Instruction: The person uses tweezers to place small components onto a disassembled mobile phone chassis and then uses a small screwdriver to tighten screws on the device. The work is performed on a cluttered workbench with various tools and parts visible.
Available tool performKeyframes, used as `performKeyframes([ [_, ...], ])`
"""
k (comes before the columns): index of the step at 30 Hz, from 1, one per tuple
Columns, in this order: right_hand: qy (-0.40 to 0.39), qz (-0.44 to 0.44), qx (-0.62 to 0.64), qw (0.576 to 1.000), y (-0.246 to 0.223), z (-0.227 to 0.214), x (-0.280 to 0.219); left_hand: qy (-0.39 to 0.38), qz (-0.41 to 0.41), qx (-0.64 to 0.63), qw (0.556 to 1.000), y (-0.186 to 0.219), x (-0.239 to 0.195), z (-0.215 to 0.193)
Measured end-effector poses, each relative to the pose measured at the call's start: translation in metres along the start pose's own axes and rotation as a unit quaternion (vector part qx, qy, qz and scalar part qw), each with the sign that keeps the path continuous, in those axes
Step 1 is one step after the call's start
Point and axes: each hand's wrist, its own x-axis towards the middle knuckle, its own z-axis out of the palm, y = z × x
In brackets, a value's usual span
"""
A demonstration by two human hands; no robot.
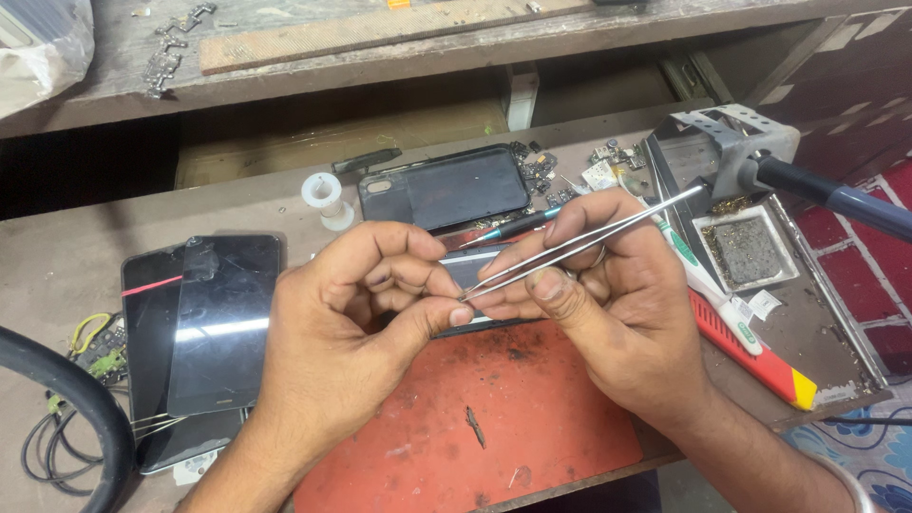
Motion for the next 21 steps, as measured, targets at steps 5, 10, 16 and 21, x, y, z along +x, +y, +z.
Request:
performKeyframes([
  [5,0.002,-0.001,-0.013,1.0,0.0,-0.0003,0.0003,0.001,-0.006,-0.005,1.0,-0.0002,0.0002,0.0006],
  [10,0.003,-0.002,-0.018,1.0,-0.0003,-0.0006,0.0008,-0.006,0.004,-0.02,1.0,-0.0007,0.001,0.0011],
  [16,0.004,-0.001,-0.015,1.0,0.0005,-0.0012,0.0017,-0.009,0.003,-0.025,1.0,0.0001,0.0018,-0.0003],
  [21,0.017,0.006,-0.023,1.0,0.0006,-0.0018,0.0013,-0.013,0.002,-0.032,0.999,0.0003,0.0025,-0.0007],
])
